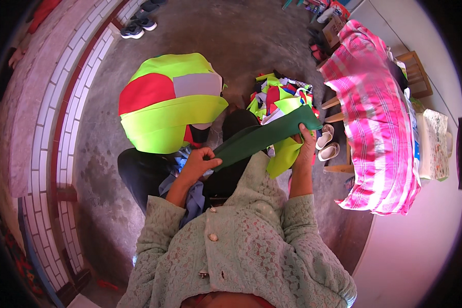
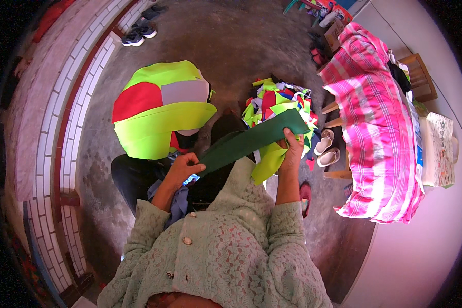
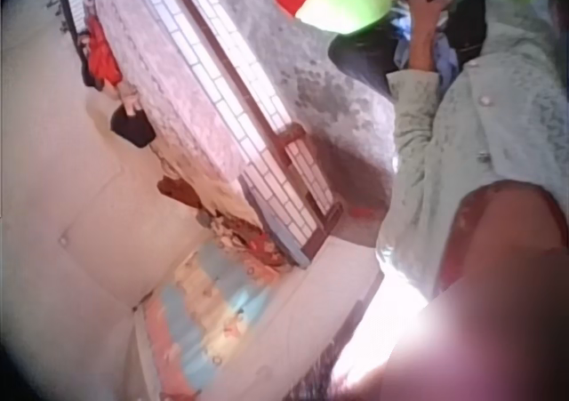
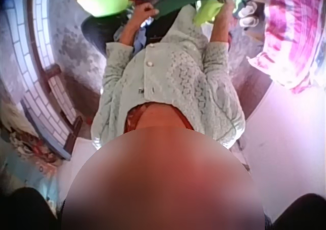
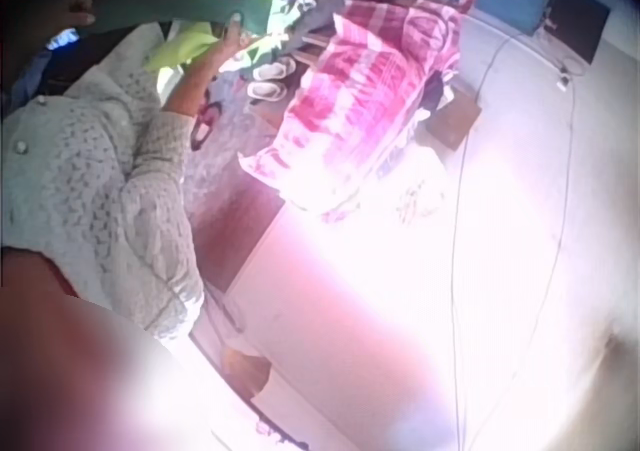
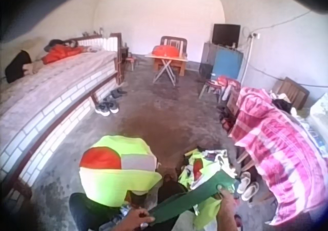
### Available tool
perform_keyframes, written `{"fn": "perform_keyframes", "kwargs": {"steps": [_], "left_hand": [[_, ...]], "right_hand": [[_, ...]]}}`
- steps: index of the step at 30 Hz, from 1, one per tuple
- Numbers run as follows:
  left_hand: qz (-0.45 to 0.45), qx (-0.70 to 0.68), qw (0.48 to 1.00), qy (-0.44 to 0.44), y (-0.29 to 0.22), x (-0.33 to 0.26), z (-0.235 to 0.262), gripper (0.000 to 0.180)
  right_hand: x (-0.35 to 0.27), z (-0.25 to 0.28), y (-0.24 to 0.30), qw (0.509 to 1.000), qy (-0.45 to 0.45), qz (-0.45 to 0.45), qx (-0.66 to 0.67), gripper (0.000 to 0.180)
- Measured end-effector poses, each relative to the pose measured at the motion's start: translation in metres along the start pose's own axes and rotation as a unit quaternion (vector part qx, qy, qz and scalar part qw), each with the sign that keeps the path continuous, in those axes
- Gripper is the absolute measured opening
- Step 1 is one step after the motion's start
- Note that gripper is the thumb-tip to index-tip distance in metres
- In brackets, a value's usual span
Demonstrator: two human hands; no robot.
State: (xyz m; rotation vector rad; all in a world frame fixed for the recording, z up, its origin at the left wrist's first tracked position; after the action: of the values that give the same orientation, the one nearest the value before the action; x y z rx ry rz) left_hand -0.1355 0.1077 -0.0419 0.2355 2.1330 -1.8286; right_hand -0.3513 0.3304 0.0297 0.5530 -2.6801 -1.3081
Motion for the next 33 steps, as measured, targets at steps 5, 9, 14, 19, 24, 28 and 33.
{"fn": "perform_keyframes", "kwargs": {"steps": [5, 9, 14, 19, 24, 28, 33], "left_hand": [[-0.047, -0.073, 0.996, -0.013, -0.043, -0.026, 0.006, 0.018], [-0.107, -0.220, 0.968, -0.048, -0.082, -0.042, 0.010, 0.035], [0.058, -0.290, 0.954, 0.056, -0.050, -0.045, -0.003, 0.059], [0.192, -0.237, 0.940, 0.151, -0.027, -0.065, -0.026, 0.034], [0.064, -0.208, 0.968, 0.127, -0.075, -0.061, -0.009, 0.025], [-0.064, -0.218, 0.968, 0.105, -0.150, -0.067, 0.001, 0.032], [-0.225, -0.236, 0.939, 0.113, -0.222, -0.043, 0.028, 0.030]], "right_hand": [[0.002, 0.010, -0.016, 0.999, -0.019, -0.033, 0.012, 0.027], [-0.003, 0.001, -0.032, 0.994, -0.005, -0.091, 0.060, 0.022], [-0.004, -0.011, -0.027, 0.994, 0.004, -0.080, 0.072, 0.025], [-0.005, -0.009, -0.031, 0.997, 0.017, -0.073, 0.021, 0.029], [-0.002, 0.011, -0.064, 0.991, 0.045, -0.122, 0.033, 0.027], [-0.023, -0.031, -0.078, 0.987, 0.052, -0.149, 0.022, 0.030], [-0.031, -0.044, -0.076, 0.985, 0.086, -0.110, -0.104, 0.017]]}}
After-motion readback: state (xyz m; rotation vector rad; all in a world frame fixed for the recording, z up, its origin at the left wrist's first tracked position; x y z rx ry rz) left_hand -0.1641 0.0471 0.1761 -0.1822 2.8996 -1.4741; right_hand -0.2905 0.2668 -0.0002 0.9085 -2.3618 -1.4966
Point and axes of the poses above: each hand's wrist, its own x-axis towards the middle knuckle, its own z-axis out of the back of the hand, y = z × x, the point moved 9 cm from there along x, towards the middle knuckle, and after that the axes turned 11 degrees about y, right-handed, at the moved point
